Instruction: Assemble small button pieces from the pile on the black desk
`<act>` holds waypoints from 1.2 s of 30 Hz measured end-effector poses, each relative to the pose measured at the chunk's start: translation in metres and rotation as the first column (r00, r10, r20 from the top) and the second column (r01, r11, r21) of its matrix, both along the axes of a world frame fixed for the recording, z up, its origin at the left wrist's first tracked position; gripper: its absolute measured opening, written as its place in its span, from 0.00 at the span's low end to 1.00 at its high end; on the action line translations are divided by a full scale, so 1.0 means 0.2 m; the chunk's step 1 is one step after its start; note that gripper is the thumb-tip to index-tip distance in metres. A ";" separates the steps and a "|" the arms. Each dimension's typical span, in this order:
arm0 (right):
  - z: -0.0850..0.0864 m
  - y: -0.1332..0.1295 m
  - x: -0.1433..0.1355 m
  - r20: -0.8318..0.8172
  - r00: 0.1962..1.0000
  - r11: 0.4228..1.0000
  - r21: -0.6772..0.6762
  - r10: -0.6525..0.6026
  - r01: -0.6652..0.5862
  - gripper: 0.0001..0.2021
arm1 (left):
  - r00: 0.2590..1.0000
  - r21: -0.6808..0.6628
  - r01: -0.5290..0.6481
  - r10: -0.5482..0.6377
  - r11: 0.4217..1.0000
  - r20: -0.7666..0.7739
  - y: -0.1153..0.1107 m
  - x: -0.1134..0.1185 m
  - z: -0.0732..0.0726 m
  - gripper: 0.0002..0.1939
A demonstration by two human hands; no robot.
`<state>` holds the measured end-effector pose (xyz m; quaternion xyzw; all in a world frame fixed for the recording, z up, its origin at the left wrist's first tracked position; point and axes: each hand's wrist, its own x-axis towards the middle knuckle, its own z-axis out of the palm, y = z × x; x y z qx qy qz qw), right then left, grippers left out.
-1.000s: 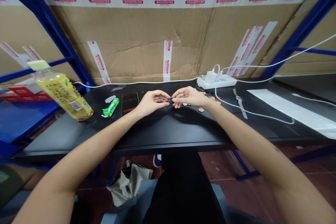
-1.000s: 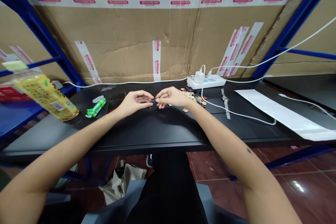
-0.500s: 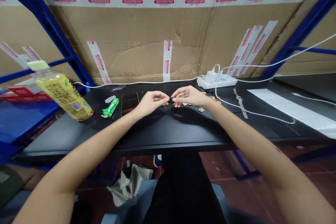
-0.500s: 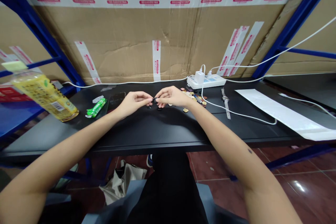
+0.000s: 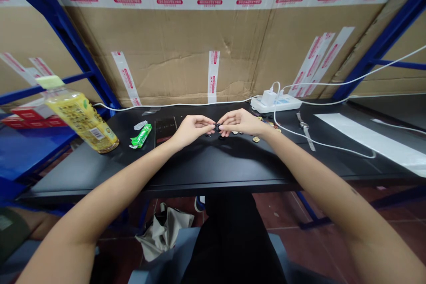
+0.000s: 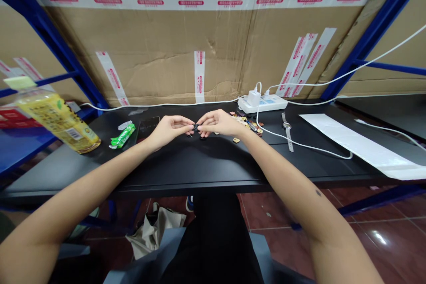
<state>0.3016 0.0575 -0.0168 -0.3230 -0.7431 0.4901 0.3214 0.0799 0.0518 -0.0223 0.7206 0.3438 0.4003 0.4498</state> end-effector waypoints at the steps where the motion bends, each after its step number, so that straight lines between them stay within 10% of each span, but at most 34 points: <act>1: 0.00 0.00 0.00 0.000 1.000 1.000 0.001 0.000 0.000 0.20 | 1.000 -0.003 0.003 -0.003 1.000 0.001 0.00 0.00 0.00 0.16; 36: 0.00 -0.04 -0.02 -0.052 0.997 0.995 0.087 -0.049 0.053 0.20 | 0.997 -0.091 0.032 -0.026 0.995 0.070 -0.03 0.01 0.01 0.18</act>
